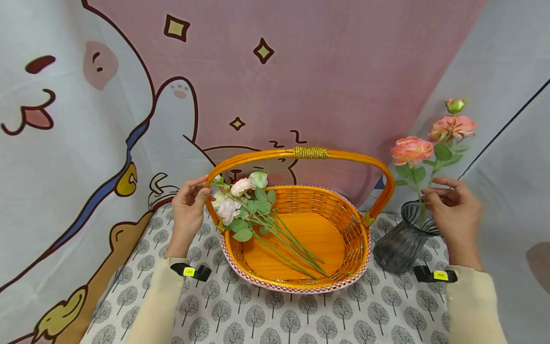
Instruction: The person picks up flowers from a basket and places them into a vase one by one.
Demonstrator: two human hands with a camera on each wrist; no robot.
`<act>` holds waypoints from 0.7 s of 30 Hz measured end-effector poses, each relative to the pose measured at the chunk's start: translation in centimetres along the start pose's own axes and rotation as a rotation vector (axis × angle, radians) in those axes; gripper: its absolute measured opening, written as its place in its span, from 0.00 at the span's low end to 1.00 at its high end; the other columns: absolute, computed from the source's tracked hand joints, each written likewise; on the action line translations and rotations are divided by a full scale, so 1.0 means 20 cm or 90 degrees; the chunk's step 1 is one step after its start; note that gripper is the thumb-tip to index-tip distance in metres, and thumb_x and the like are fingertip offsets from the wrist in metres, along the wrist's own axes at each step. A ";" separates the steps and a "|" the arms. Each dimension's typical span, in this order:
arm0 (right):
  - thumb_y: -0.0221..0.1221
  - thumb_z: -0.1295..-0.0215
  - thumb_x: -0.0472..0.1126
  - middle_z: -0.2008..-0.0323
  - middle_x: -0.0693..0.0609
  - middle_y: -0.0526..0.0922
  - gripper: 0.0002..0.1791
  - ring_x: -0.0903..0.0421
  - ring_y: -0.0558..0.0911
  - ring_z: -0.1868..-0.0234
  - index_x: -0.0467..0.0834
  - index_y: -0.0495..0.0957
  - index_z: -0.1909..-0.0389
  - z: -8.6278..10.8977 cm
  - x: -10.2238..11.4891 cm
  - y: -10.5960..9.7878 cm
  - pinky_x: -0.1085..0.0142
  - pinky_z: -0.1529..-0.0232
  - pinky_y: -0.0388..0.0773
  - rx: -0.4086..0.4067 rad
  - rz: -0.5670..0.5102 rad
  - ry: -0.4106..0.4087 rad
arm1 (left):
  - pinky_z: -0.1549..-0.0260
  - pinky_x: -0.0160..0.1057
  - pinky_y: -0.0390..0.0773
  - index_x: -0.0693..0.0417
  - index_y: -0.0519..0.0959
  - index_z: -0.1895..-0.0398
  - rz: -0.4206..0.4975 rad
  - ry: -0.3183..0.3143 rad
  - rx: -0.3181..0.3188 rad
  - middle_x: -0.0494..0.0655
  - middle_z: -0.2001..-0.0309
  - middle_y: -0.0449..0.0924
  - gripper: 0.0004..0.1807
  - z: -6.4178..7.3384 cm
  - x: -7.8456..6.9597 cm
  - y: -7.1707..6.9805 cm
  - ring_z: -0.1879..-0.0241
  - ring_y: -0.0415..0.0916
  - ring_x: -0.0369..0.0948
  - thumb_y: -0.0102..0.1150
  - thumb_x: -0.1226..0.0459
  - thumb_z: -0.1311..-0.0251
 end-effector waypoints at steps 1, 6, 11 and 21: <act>0.58 0.26 0.40 0.70 0.77 0.82 0.18 0.75 0.83 0.69 0.52 0.79 0.38 0.00 -0.01 0.01 0.86 0.69 0.79 0.002 0.006 -0.003 | 0.63 0.30 0.87 0.71 0.76 0.39 0.001 -0.001 0.001 0.40 0.59 0.83 0.18 0.00 0.00 0.00 0.63 0.81 0.36 0.55 0.70 0.28; 0.57 0.26 0.41 0.71 0.79 0.79 0.16 0.76 0.81 0.71 0.51 0.78 0.40 0.00 -0.04 0.03 0.86 0.71 0.78 0.010 0.034 -0.010 | 0.63 0.31 0.87 0.71 0.76 0.39 0.004 -0.001 0.002 0.40 0.58 0.83 0.18 0.00 0.00 0.00 0.62 0.81 0.34 0.55 0.70 0.28; 0.58 0.24 0.47 0.73 0.81 0.77 0.17 0.78 0.80 0.72 0.50 0.77 0.38 -0.01 -0.06 0.05 0.85 0.72 0.77 0.019 0.068 -0.012 | 0.62 0.30 0.87 0.71 0.76 0.39 0.003 0.005 0.002 0.40 0.58 0.83 0.18 0.00 0.00 0.00 0.62 0.81 0.34 0.55 0.71 0.28; 0.58 0.26 0.57 0.78 0.82 0.78 0.19 0.76 0.80 0.75 0.50 0.80 0.44 0.00 -0.08 0.04 0.79 0.77 0.75 0.044 0.123 -0.052 | 0.62 0.32 0.87 0.70 0.77 0.39 0.011 -0.013 -0.005 0.41 0.59 0.83 0.17 0.00 -0.01 0.00 0.62 0.81 0.35 0.55 0.70 0.28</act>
Point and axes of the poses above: each hand's wrist, its own z-axis away from the middle knuckle, its own y-axis out of the palm, x = y × z, the point moved 4 cm from there along -z, towards the middle knuckle
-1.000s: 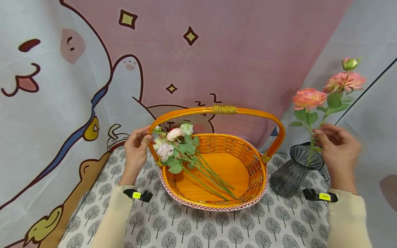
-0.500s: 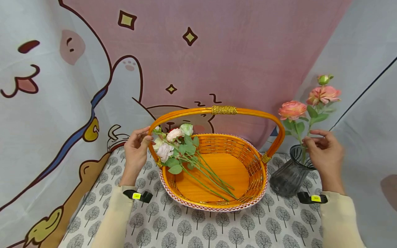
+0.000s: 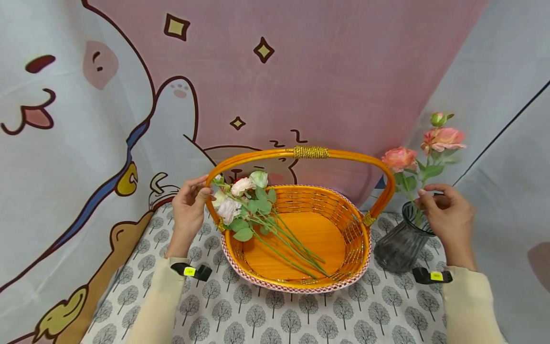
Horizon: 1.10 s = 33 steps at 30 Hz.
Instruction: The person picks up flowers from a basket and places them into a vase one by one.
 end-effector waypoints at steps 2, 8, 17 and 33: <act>0.58 0.27 0.58 0.78 0.83 0.77 0.20 0.77 0.78 0.75 0.50 0.80 0.44 0.01 0.00 0.00 0.76 0.79 0.73 0.007 0.021 -0.006 | 0.62 0.31 0.87 0.70 0.77 0.40 0.004 -0.004 -0.003 0.40 0.59 0.84 0.17 0.00 0.00 0.00 0.62 0.81 0.35 0.56 0.70 0.28; 0.60 0.28 0.57 0.65 0.70 0.82 0.21 0.72 0.77 0.65 0.47 0.85 0.47 0.05 0.00 0.00 0.77 0.69 0.76 -0.033 0.086 0.000 | 0.62 0.30 0.87 0.71 0.76 0.39 -0.005 0.001 0.002 0.40 0.58 0.83 0.18 0.00 0.01 0.01 0.62 0.81 0.34 0.55 0.71 0.28; 0.60 0.30 0.44 0.46 0.31 0.81 0.17 0.32 0.72 0.43 0.33 0.86 0.54 0.06 -0.04 0.00 0.41 0.35 0.57 -0.021 0.126 -0.056 | 0.63 0.30 0.87 0.69 0.77 0.39 -0.023 -0.011 -0.006 0.40 0.59 0.84 0.17 0.00 0.01 0.00 0.63 0.81 0.35 0.55 0.70 0.28; 0.57 0.29 0.58 0.29 0.33 0.70 0.35 0.36 0.72 0.34 0.40 0.72 0.29 0.14 -0.12 -0.03 0.48 0.55 0.78 0.031 0.078 0.209 | 0.63 0.30 0.87 0.71 0.77 0.40 0.000 0.014 0.000 0.40 0.59 0.84 0.18 0.00 0.00 0.00 0.64 0.81 0.34 0.55 0.69 0.28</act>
Point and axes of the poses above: each hand's wrist, its own z-axis away from the middle knuckle, its own y-axis out of the palm, x = y × z, the point moved 4 cm from there along -z, towards the middle knuckle
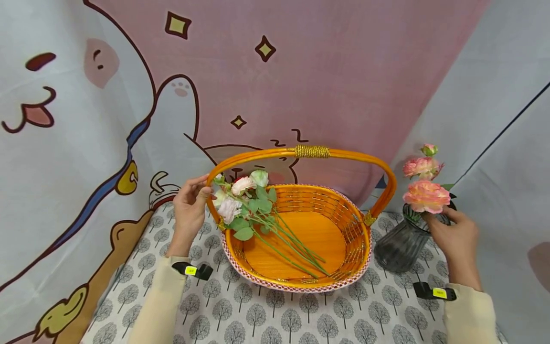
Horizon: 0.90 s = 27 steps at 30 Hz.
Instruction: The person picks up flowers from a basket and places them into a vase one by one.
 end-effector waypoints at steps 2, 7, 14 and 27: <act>0.58 0.30 0.60 0.28 0.37 0.71 0.36 0.46 0.76 0.44 0.44 0.73 0.29 0.02 -0.01 -0.01 0.60 0.64 0.76 -0.004 -0.017 0.023 | 0.63 0.30 0.87 0.71 0.77 0.40 0.002 0.002 0.000 0.40 0.59 0.84 0.18 0.00 0.00 0.00 0.64 0.81 0.36 0.55 0.69 0.28; 0.61 0.33 0.65 0.25 0.48 0.69 0.34 0.59 0.75 0.49 0.57 0.74 0.29 0.06 -0.04 -0.02 0.75 0.71 0.68 -0.011 -0.041 0.073 | 0.63 0.31 0.87 0.71 0.77 0.40 0.005 -0.002 -0.003 0.41 0.59 0.84 0.18 0.00 0.00 -0.01 0.64 0.81 0.41 0.55 0.68 0.28; 0.61 0.34 0.65 0.22 0.54 0.65 0.35 0.46 0.70 0.29 0.67 0.68 0.26 0.12 -0.03 -0.05 0.73 0.61 0.70 -0.025 -0.055 0.071 | 0.63 0.32 0.87 0.70 0.77 0.39 -0.007 -0.007 -0.005 0.40 0.60 0.84 0.18 0.00 0.00 -0.01 0.65 0.82 0.39 0.56 0.68 0.28; 0.69 0.36 0.54 0.23 0.60 0.63 0.39 0.50 0.67 0.24 0.73 0.63 0.26 0.26 0.03 -0.08 0.57 0.23 0.65 -0.076 -0.098 -0.011 | 0.64 0.29 0.86 0.71 0.77 0.40 -0.017 -0.002 -0.007 0.39 0.60 0.83 0.18 -0.01 0.01 -0.01 0.66 0.81 0.34 0.56 0.68 0.28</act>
Point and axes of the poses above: each hand's wrist, its own z-axis away from the middle knuckle, its own y-axis out of the palm, x = y × z, the point moved 4 cm from there along -z, towards the middle knuckle
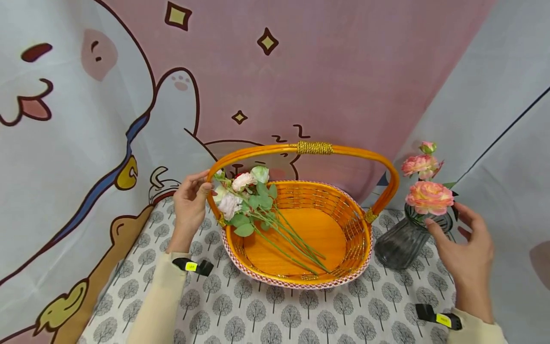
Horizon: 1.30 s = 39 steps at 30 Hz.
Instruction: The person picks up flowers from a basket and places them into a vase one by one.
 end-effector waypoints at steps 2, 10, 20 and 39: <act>0.70 0.37 0.53 0.23 0.59 0.64 0.40 0.51 0.66 0.23 0.71 0.64 0.26 0.03 0.02 0.00 0.57 0.22 0.64 -0.018 -0.010 -0.030 | 0.64 0.29 0.86 0.70 0.77 0.40 -0.001 -0.002 0.000 0.39 0.60 0.83 0.18 0.00 0.00 0.00 0.66 0.81 0.34 0.56 0.68 0.28; 0.75 0.46 0.39 0.26 0.57 0.70 0.43 0.60 0.67 0.26 0.57 0.71 0.27 0.12 0.13 -0.01 0.83 0.33 0.62 -0.086 -0.038 -0.277 | 0.64 0.29 0.86 0.71 0.77 0.40 0.008 -0.009 0.000 0.40 0.60 0.83 0.19 0.00 0.00 0.00 0.65 0.81 0.39 0.56 0.68 0.28; 0.78 0.54 0.34 0.24 0.58 0.67 0.49 0.55 0.65 0.24 0.56 0.72 0.28 0.20 0.21 0.00 0.77 0.28 0.59 -0.060 -0.052 -0.360 | 0.63 0.30 0.87 0.68 0.78 0.39 0.012 -0.022 -0.002 0.43 0.60 0.82 0.18 0.00 0.00 0.00 0.66 0.81 0.42 0.56 0.68 0.28; 0.77 0.51 0.31 0.29 0.46 0.74 0.51 0.77 0.68 0.33 0.53 0.67 0.25 0.32 0.28 0.20 0.86 0.37 0.64 0.094 -0.079 -0.424 | 0.64 0.30 0.87 0.69 0.77 0.40 0.013 -0.009 0.001 0.43 0.61 0.82 0.18 0.00 0.00 0.00 0.66 0.81 0.43 0.56 0.69 0.28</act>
Point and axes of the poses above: each hand's wrist, its own z-axis away from the middle knuckle, its own y-axis out of the palm, x = y × z, the point moved 4 cm from there along -z, towards the middle knuckle
